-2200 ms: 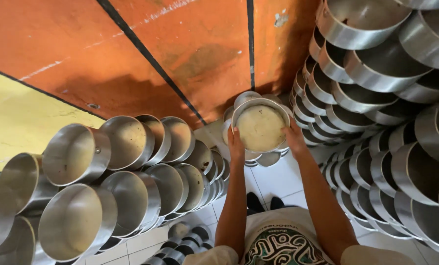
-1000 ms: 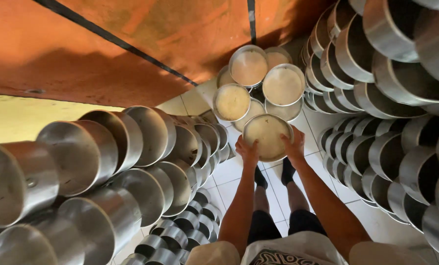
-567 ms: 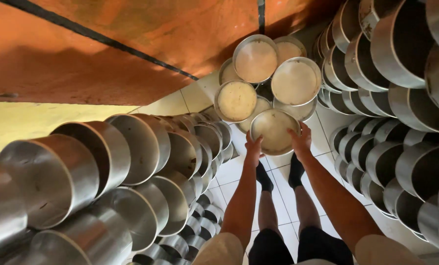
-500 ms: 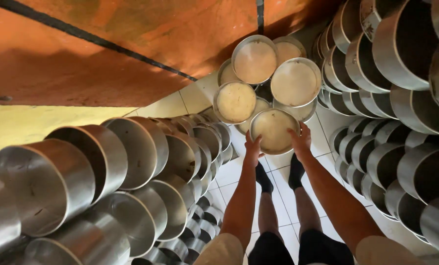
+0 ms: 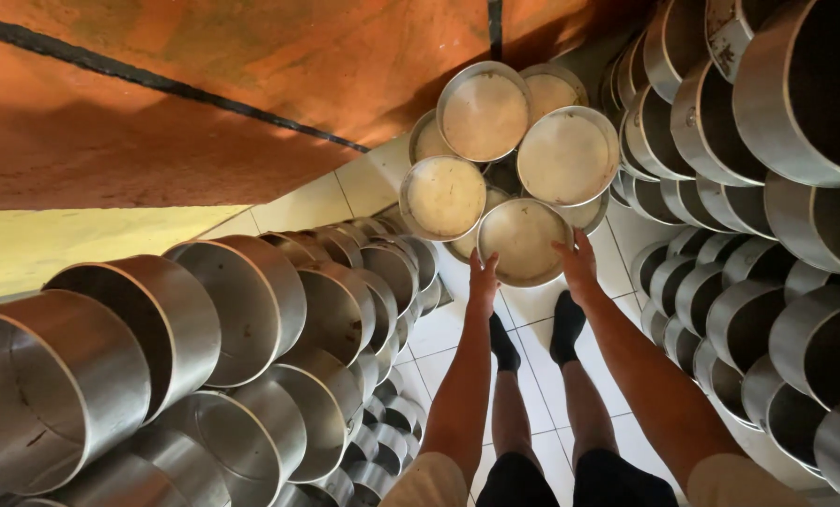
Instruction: Organizing and stacking metal baking pans in a bakery environment.
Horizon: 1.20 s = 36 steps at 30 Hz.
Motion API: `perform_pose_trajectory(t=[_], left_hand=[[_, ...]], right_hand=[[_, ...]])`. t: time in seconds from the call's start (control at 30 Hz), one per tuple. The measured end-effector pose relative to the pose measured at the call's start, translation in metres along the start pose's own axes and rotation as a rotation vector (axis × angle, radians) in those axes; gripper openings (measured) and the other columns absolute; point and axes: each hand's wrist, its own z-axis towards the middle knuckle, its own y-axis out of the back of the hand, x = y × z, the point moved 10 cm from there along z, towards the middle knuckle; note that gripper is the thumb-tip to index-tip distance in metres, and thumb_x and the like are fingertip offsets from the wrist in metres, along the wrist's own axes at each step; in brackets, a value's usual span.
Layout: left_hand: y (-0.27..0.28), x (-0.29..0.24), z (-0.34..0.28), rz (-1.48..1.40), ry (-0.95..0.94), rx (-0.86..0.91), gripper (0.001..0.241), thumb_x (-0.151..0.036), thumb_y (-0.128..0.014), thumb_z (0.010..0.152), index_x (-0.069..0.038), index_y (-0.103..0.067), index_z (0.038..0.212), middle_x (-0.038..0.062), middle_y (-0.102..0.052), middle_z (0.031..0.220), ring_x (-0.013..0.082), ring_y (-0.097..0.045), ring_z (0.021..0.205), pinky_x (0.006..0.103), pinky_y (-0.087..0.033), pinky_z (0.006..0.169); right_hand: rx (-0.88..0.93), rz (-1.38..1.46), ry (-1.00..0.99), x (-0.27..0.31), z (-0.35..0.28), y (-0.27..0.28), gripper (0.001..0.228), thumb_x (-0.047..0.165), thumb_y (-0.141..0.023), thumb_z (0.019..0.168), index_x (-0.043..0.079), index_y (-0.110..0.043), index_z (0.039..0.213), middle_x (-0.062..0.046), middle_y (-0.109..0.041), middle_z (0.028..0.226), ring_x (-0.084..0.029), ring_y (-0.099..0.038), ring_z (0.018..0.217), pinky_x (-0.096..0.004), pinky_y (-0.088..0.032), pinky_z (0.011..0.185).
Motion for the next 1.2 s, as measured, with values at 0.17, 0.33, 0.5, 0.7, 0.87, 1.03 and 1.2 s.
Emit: perform_pose_trajectory(t=[0.17,0.33,0.5,0.7,0.87,1.03,1.2], left_hand=[[0.008,0.019,0.019,0.179,-0.169,-0.116,0.088,-0.048,-0.068,0.093,-0.009,-0.025,0.160,0.018,-0.033,0.162,0.0323,-0.046,0.137,0.0433,-0.047,0.099],[0.016,-0.036,-0.022,0.499,-0.376,-0.406,0.072,-0.042,-0.070,0.097,0.000,-0.046,0.150,0.026,-0.050,0.145,0.0407,-0.050,0.135,0.0481,-0.041,0.117],[0.001,-0.161,-0.096,0.844,-0.730,-0.568,0.082,-0.029,-0.079,0.081,-0.004,-0.043,0.150,0.023,-0.035,0.160,0.0439,-0.033,0.145,0.0586,-0.030,0.114],[0.002,-0.140,-0.034,1.346,-0.678,-0.457,0.077,-0.028,-0.083,0.071,-0.015,-0.051,0.140,0.016,-0.036,0.159,0.0406,-0.031,0.145,0.0573,-0.031,0.109],[-0.004,-0.152,-0.029,1.364,-0.743,-0.424,0.056,-0.024,-0.080,0.075,-0.014,-0.060,0.127,0.007,-0.054,0.139,0.0330,-0.044,0.135,0.0530,-0.036,0.105],[-0.008,-0.151,-0.025,1.310,-0.821,-0.437,0.035,-0.022,-0.076,0.080,-0.013,-0.065,0.112,0.004,-0.064,0.116,0.0276,-0.055,0.116,0.0491,-0.039,0.101],[-0.014,-0.149,-0.023,1.271,-0.840,-0.420,0.035,-0.021,-0.073,0.081,-0.013,-0.066,0.114,0.003,-0.066,0.116,0.0258,-0.058,0.112,0.0470,-0.039,0.100]], right_hand=[[-0.074,-0.083,0.021,-0.031,0.010,0.011,0.065,0.022,-0.073,0.090,0.001,-0.049,0.147,-0.015,-0.057,0.140,-0.024,-0.057,0.124,-0.036,-0.046,0.104],[-0.228,-0.447,0.208,0.010,-0.001,0.018,0.070,0.022,-0.079,0.085,0.003,-0.050,0.145,-0.020,-0.051,0.140,-0.036,-0.053,0.127,-0.045,-0.046,0.107],[-0.165,-0.842,0.596,0.102,-0.024,-0.015,0.082,0.015,-0.081,0.075,0.009,-0.048,0.149,-0.018,-0.044,0.151,-0.042,-0.049,0.132,-0.052,-0.042,0.112],[0.019,-1.115,0.440,0.091,0.011,-0.033,0.079,0.014,-0.078,0.077,0.018,-0.048,0.151,-0.016,-0.035,0.158,-0.045,-0.055,0.121,-0.054,-0.048,0.098],[0.025,-0.973,0.529,0.072,0.030,-0.025,0.066,0.000,-0.066,0.083,0.018,-0.056,0.145,-0.016,-0.043,0.156,-0.040,-0.055,0.131,-0.050,-0.052,0.098],[0.023,-0.909,0.527,0.089,0.025,-0.027,0.058,-0.005,-0.062,0.085,0.018,-0.062,0.138,-0.016,-0.049,0.152,-0.038,-0.057,0.129,-0.049,-0.053,0.097],[0.008,-0.878,0.526,0.091,0.027,-0.025,0.053,-0.004,-0.061,0.087,0.020,-0.066,0.134,-0.012,-0.053,0.146,-0.035,-0.061,0.122,-0.048,-0.055,0.093]])
